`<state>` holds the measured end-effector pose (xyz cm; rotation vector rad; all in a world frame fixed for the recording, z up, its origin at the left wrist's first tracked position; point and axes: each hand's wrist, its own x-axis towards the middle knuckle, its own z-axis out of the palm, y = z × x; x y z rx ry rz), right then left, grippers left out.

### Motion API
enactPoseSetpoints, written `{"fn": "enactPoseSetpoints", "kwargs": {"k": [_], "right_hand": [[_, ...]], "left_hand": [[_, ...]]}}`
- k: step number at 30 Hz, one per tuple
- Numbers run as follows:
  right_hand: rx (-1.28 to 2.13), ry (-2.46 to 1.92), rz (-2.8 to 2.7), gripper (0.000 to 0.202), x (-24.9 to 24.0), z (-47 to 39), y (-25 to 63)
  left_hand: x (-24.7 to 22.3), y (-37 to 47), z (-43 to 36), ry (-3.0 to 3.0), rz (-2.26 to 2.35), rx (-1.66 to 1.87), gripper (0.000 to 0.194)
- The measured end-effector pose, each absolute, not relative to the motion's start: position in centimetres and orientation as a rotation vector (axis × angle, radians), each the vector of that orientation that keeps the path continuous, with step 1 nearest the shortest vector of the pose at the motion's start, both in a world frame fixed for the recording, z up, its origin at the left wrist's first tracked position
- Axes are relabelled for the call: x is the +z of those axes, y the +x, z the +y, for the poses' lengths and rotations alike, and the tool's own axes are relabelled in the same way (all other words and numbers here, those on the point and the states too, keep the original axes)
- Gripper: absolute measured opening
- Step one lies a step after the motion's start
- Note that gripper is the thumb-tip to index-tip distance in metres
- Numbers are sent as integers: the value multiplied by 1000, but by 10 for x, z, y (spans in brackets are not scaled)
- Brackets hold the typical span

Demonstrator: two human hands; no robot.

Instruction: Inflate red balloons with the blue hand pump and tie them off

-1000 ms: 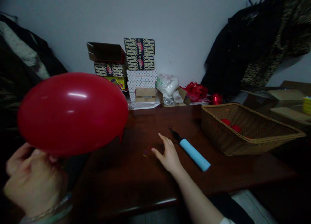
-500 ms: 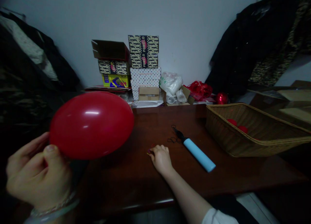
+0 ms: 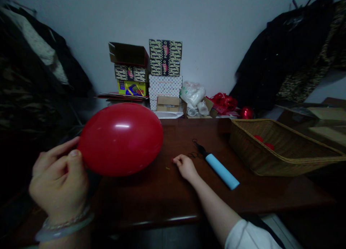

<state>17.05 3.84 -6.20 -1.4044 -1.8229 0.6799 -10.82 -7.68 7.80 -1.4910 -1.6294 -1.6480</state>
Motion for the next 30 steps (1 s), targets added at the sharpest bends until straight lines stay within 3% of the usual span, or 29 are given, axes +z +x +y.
{"fn": "enactPoseSetpoints", "kwargs": {"k": [6, 12, 16, 25, 30], "right_hand": [[773, -1269, -1454, 49, -8, 6, 214], [678, -1129, -1311, 29, 82, -54, 221], [673, -965, -1852, 20, 131, -102, 184], [804, -1142, -1998, 17, 122, -110, 151], [634, -1110, -2107, 13, 127, -108, 159]], "left_hand": [[103, -109, -105, -1844, -1496, -1438, 25], [110, -86, -122, -2448, -1220, -1109, 22], [106, -55, -127, -2618, -1143, -1054, 24], [91, -30, -129, -2802, -1363, -1416, 29], [94, -23, -128, -2832, -1313, -1528, 26]]}}
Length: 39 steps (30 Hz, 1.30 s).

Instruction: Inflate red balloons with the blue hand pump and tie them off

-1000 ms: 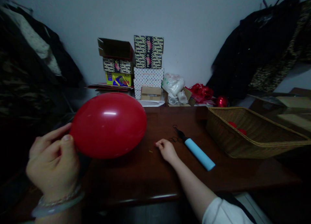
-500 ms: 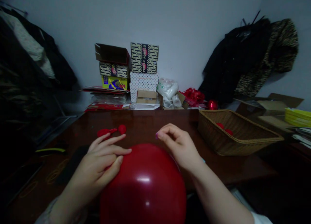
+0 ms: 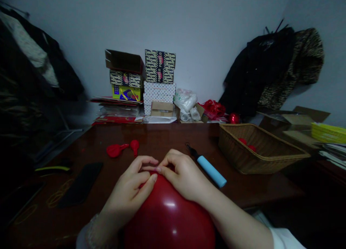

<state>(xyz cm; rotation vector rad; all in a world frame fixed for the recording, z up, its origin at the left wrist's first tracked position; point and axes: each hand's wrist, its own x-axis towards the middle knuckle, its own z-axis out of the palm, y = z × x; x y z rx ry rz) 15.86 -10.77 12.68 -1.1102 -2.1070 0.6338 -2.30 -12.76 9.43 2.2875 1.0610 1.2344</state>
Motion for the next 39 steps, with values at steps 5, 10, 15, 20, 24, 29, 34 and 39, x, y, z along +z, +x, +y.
{"fn": "enactPoseSetpoints", "kwargs": {"k": [5, 10, 15, 20, 24, 29, 34, 39], "right_hand": [[589, -1069, -2153, 13, 127, -110, 160], [643, -1048, -2136, 14, 128, -110, 159], [732, -997, -2101, 13, 135, -114, 160], [704, -1013, -2143, 13, 143, -120, 158], [671, -1010, -2162, 14, 147, -119, 153], [806, -1017, -2108, 15, 142, -119, 148], [1199, -887, -1887, 22, 137, -115, 144], [1646, -724, -1459, 45, 142, -114, 141]], "left_hand": [[96, -17, -127, 2341, 1115, 1224, 26], [93, -17, -127, 2355, 1100, 1211, 25], [96, -18, -129, 2332, 1083, 1237, 25], [97, -19, -130, 2302, 1066, 1221, 24], [95, -20, -131, 2293, 1073, 1215, 24], [95, -22, -135, 2295, 1092, 1185, 24], [94, -22, -134, 2284, 1111, 1204, 23], [94, -20, -135, 2297, 1074, 1195, 24]]}}
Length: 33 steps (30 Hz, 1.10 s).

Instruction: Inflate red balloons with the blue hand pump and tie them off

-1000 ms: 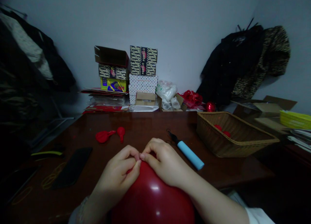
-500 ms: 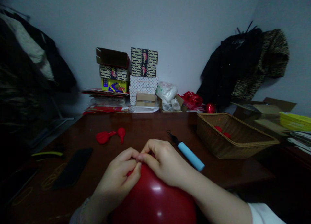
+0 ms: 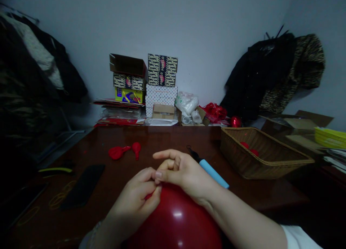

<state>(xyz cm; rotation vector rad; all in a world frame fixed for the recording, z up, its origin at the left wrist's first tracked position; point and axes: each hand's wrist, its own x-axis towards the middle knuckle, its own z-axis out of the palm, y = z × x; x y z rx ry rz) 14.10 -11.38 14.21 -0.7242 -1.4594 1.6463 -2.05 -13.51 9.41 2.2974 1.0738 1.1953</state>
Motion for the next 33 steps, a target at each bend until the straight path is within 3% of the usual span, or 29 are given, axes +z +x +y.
{"fn": "enactPoseSetpoints", "kwargs": {"k": [5, 10, 17, 22, 27, 30, 33], "right_hand": [[1594, -644, -1621, 40, 150, -124, 138], [959, -734, -2029, 14, 146, -122, 138], [149, -708, -2182, 22, 139, -117, 140], [181, -650, -2385, 14, 148, -121, 142], [572, -663, -2402, 38, 154, -120, 145], [831, -672, -2361, 41, 156, -120, 149], [882, -725, -2259, 43, 159, -122, 154]], "left_hand": [[96, -22, -137, 2260, 1070, 1230, 24], [100, -22, -140, 2229, 1027, 1207, 31], [96, -18, -140, 2186, 975, 1173, 27], [95, -17, -139, 2232, 938, 1223, 19], [99, -16, -137, 2204, 913, 1217, 21], [100, -15, -137, 2171, 900, 1184, 22], [101, -16, -138, 2196, 930, 1209, 20]]}}
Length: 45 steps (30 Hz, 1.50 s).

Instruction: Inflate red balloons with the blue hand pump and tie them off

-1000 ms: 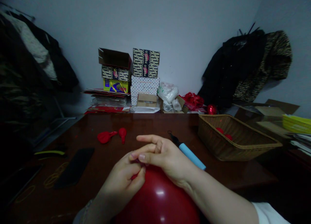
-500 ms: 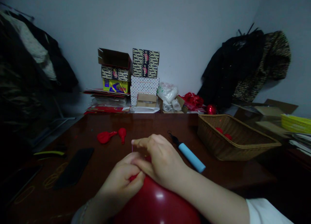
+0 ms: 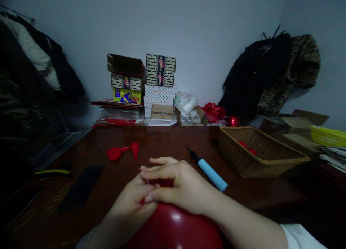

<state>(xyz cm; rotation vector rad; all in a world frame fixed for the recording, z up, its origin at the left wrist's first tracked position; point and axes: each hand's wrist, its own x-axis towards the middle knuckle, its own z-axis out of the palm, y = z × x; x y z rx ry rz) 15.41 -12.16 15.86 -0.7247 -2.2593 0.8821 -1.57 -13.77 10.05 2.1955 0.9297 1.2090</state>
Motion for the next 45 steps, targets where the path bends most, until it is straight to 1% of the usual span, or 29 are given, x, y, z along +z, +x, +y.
{"fn": "enactPoseSetpoints", "kwargs": {"k": [4, 7, 12, 16, 21, 26, 32, 35, 39, 41, 45], "right_hand": [[928, -842, -2131, 47, 158, -124, 161], [1003, -866, -2134, 47, 155, -125, 164], [947, -796, -2172, 50, 146, -128, 160], [901, -822, -2189, 50, 142, -128, 159], [862, -833, -2311, 39, 144, -123, 164], [831, -774, -2426, 29, 151, -115, 170], [732, -834, -2449, 12, 155, -110, 173], [681, -800, -2455, 9, 153, -109, 173], [601, -790, -2468, 4, 149, -111, 171], [564, -790, -2475, 6, 149, -113, 170], [580, -777, -2479, 9, 148, -114, 170]], "left_hand": [[103, -20, -140, 2251, 1004, 1131, 20], [105, -23, -140, 2279, 1043, 1086, 22], [106, -25, -140, 2317, 1049, 1074, 24], [107, -26, -141, 2357, 1095, 1066, 26], [109, -27, -140, 2554, 1264, 1060, 21], [110, -24, -140, 2588, 1271, 1009, 20], [107, -14, -138, 2650, 1430, 1207, 16], [105, -11, -138, 2672, 1476, 1268, 18], [104, -9, -138, 2657, 1422, 1232, 20], [104, -10, -138, 2617, 1418, 1236, 20], [104, -14, -138, 2566, 1380, 1257, 14]]}}
